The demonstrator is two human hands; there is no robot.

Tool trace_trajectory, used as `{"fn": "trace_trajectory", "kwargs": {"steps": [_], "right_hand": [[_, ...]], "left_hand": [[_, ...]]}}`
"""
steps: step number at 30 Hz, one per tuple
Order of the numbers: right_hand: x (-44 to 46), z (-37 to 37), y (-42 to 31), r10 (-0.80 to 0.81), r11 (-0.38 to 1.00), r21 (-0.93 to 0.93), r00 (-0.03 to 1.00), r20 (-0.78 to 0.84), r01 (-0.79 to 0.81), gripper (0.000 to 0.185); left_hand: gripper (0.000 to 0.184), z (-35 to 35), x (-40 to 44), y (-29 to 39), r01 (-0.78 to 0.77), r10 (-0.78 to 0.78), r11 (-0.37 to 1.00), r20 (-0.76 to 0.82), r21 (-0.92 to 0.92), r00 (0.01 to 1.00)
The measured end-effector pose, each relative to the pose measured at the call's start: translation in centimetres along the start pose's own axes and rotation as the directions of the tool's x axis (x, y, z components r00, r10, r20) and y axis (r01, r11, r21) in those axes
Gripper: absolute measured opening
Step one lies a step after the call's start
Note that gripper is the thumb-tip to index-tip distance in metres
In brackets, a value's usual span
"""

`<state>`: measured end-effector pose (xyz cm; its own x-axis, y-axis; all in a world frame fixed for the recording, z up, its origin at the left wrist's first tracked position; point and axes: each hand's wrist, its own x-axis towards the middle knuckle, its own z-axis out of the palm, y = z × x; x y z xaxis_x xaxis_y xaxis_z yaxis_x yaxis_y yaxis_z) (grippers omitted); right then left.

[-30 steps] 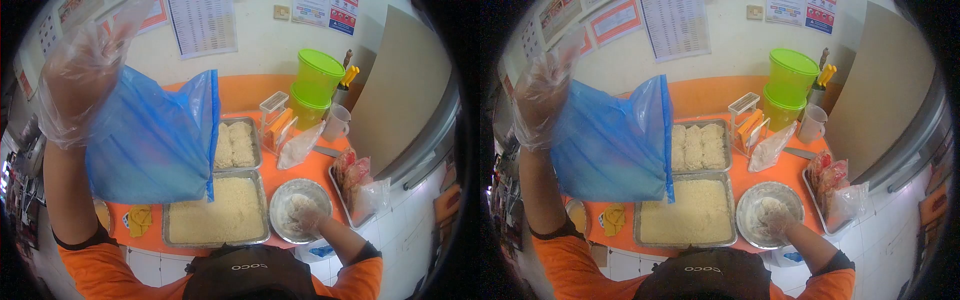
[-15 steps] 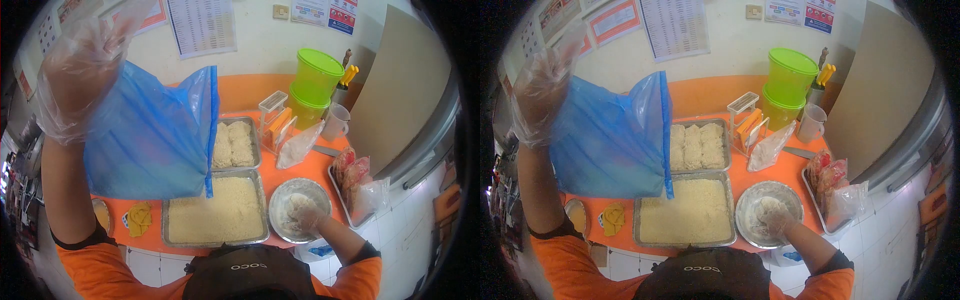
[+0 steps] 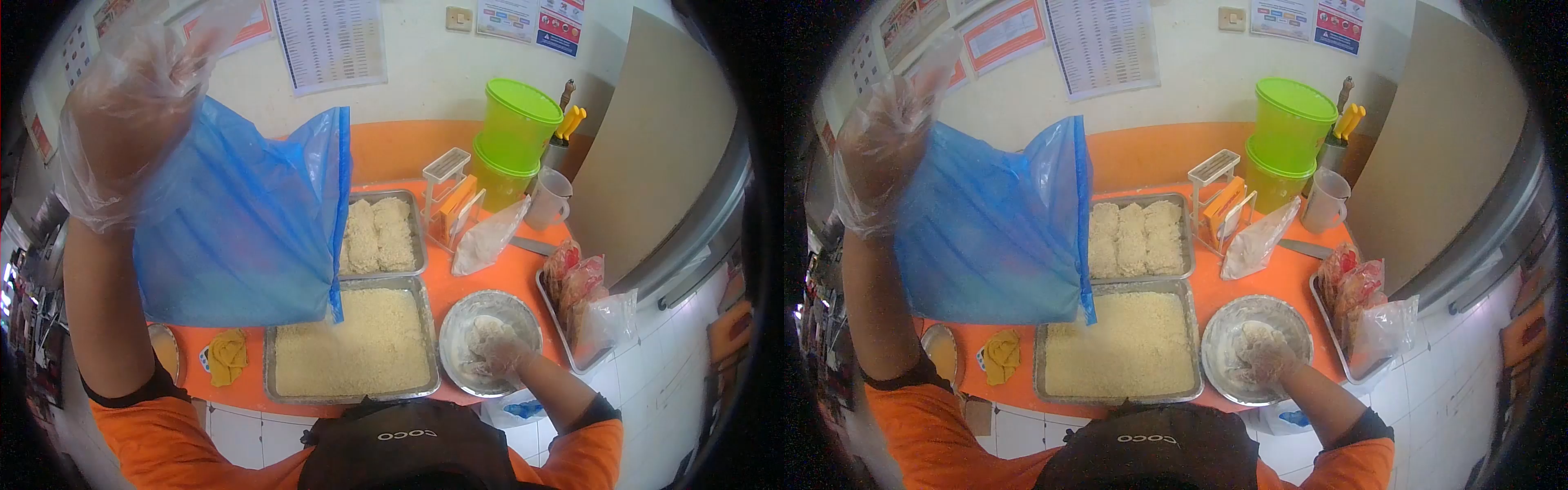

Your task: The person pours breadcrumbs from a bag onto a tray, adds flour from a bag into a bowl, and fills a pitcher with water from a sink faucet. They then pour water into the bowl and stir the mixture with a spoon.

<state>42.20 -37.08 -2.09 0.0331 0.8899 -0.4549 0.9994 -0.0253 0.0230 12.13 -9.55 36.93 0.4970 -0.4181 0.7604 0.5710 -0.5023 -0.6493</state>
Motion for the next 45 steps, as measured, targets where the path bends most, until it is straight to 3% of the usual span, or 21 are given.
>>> {"fn": "trace_trajectory", "kwargs": {"steps": [4, 7, 9, 16, 19, 22, 24, 31, 34, 39, 43, 45], "right_hand": [[0.8, 2.2, 1.0, -0.008, 1.0, -0.016, 0.999, -0.035, 0.007, 0.048], [1.3, 2.9, 1.3, 0.011, 0.999, 0.054, 0.997, -0.071, -0.007, 0.047], [1.5, 3.5, 1.3, 0.015, 0.993, 0.114, 0.988, -0.156, 0.003, 0.047], [0.9, 1.7, 0.6, 0.017, 1.0, 0.023, 0.999, -0.032, -0.016, 0.046], [0.4, 1.1, 0.2, 0.025, 1.0, 0.006, 1.0, -0.006, -0.025, 0.046], [0.2, 0.6, -0.1, 0.015, 1.0, -0.011, 0.999, -0.044, -0.016, 0.046], [0.2, 0.4, -0.3, -0.007, 1.0, -0.021, 0.993, -0.114, 0.004, 0.046], [1.0, 2.2, 0.5, 0.007, 1.0, 0.026, 0.998, -0.066, -0.005, 0.046], [1.1, 2.8, 0.8, 0.01, 0.999, 0.05, 0.998, -0.059, -0.007, 0.046], [1.8, 4.8, 1.6, 0.008, 0.993, 0.121, 0.996, -0.087, 0.003, 0.046], [0.6, 0.1, -0.3, 0.07, 0.996, -0.055, 0.997, 0.02, -0.069, 0.046], [0.8, 0.5, 0.0, 0.067, 0.997, -0.037, 0.996, 0.054, -0.065, 0.045]], "left_hand": [[0.017, -0.7, -1.0, -0.7, 0.138, -0.13, 0.989, 0.144, -0.045, 0.981], [0.019, -0.8, -1.3, -0.9, 0.198, -0.183, 0.978, 0.194, -0.062, 0.964], [0.021, -1.0, -1.2, -0.9, 0.199, -0.176, 0.974, 0.196, -0.106, 0.965], [0.024, -1.0, -1.1, -1.1, 0.099, -0.108, 0.993, 0.178, 0.056, 0.978], [0.022, -0.9, -1.0, -0.7, 0.084, -0.079, 0.995, 0.093, -0.058, 0.993], [0.02, -1.4, -0.8, -0.4, 0.181, -0.172, 0.983, 0.224, -0.021, 0.959], [0.019, -1.3, -0.9, -0.5, 0.159, -0.146, 0.986, 0.213, -0.041, 0.966], [0.018, -1.5, -0.3, -0.3, 0.069, -0.047, 0.99, 0.173, -0.122, 0.984], [0.016, -1.1, -0.4, -0.4, -0.017, 0.018, 1.0, 0.107, -0.006, 0.994], [0.017, -0.8, -1.3, -1.0, 0.063, -0.058, 0.998, 0.14, -0.03, 0.988], [0.018, -0.8, -1.2, -0.7, 0.053, -0.05, 0.998, 0.142, -0.018, 0.989], [0.019, -0.8, -1.2, -0.6, 0.042, -0.041, 0.999, 0.141, -0.009, 0.989]]}}
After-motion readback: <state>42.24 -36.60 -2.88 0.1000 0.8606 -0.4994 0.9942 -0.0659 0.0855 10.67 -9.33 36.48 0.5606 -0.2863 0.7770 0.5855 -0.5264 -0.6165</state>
